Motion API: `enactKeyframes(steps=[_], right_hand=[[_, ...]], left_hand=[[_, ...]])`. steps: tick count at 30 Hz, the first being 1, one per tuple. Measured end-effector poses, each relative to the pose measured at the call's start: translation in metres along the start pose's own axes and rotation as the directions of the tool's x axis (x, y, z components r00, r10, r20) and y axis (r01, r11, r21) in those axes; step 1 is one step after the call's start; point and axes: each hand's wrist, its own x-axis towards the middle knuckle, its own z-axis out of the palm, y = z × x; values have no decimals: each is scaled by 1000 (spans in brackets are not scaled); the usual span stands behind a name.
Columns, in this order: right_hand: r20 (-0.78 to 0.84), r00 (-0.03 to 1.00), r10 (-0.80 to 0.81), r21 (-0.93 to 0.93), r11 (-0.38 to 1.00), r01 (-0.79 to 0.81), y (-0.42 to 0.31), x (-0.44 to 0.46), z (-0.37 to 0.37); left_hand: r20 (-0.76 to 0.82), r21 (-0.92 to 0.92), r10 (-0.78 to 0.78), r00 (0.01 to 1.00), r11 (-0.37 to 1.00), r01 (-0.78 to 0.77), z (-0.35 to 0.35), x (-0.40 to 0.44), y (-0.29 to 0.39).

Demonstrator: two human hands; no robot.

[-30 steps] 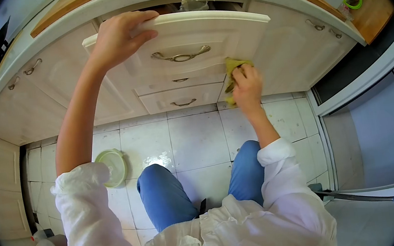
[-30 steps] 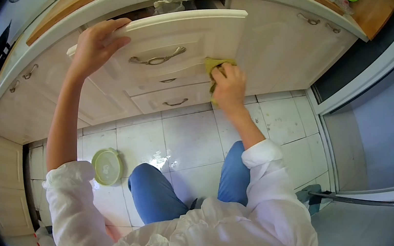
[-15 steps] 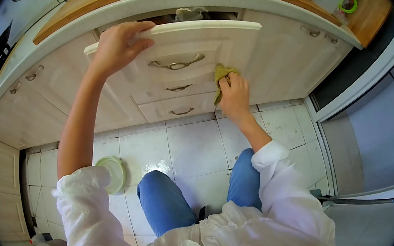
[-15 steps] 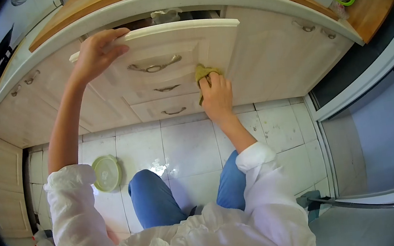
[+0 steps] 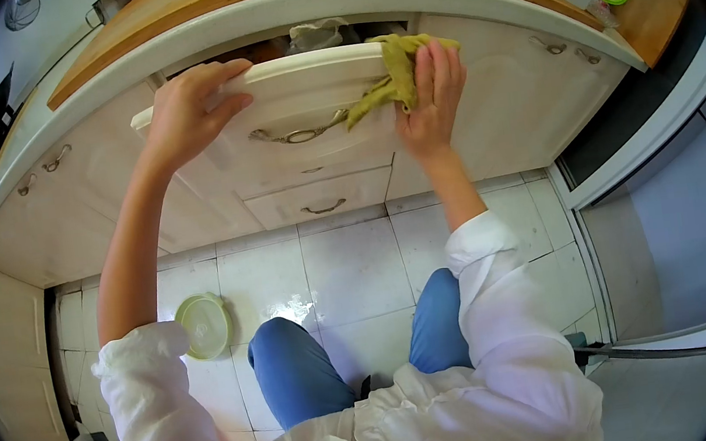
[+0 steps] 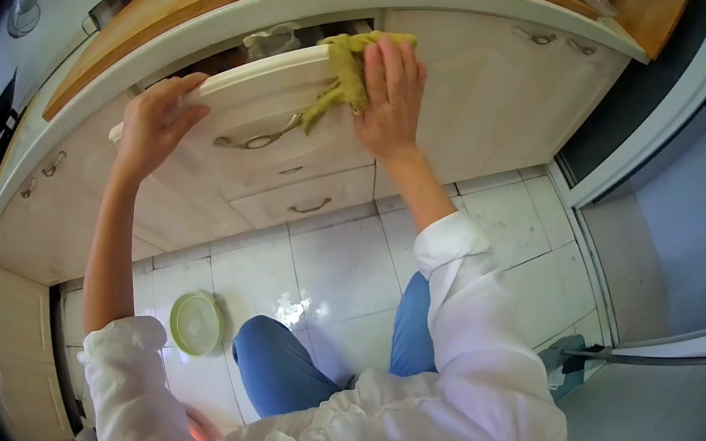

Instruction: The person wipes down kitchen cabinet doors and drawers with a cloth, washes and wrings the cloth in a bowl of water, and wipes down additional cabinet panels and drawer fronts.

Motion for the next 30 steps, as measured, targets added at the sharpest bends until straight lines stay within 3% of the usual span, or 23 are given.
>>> enactKeyframes(steps=[2,4,6,7,9,11,12,14,15,17,18,23,25,27,30], right_hand=[[-119,975,190,159,973,-170,-4,-20,6],[8,824,566,380,761,-526,-23,-44,5],[221,749,625,375,654,-657,-20,-102,11],[221,751,623,376,656,-655,-13,-115,8],[376,598,708,407,454,-793,5,-130,0],[227,691,686,642,428,-636,6,-81,-13],[223,773,594,608,536,-587,11,-57,-18],[50,921,386,401,837,-373,6,2,-17],[-97,968,230,175,962,-211,-3,23,-12],[-74,976,205,213,959,-185,-1,13,-9],[-47,982,184,234,957,-168,0,7,-9],[-48,983,180,58,983,-177,-25,4,4],[-34,984,173,8,985,-172,-49,21,10],[155,981,121,-19,993,-119,-84,39,19],[271,963,-1,11,1000,-2,-127,53,44]], left_hand=[[5,-19,-16,1000,1000,16,0,1,0],[-33,-36,-12,999,999,11,1,1,-1],[-23,-30,-16,1000,999,16,0,3,-5],[-7,-25,-24,1000,999,24,1,3,-7],[-22,-36,15,1000,999,-16,4,3,-11],[-42,-31,29,999,999,-30,1,0,-14],[-15,-13,69,998,998,-69,-2,0,-11],[37,-39,100,994,994,-98,-8,-1,-9],[32,-29,82,996,996,-81,-12,-2,-9],[206,-221,29,978,975,18,-23,1,-10],[345,-133,-61,937,985,113,-35,6,-7],[324,-340,-163,932,899,275,-33,2,-44],[391,-503,-245,887,750,429,-41,6,-32],[438,-489,-253,863,738,465,-45,8,-30],[488,-510,-234,841,705,492,-43,18,-48]])
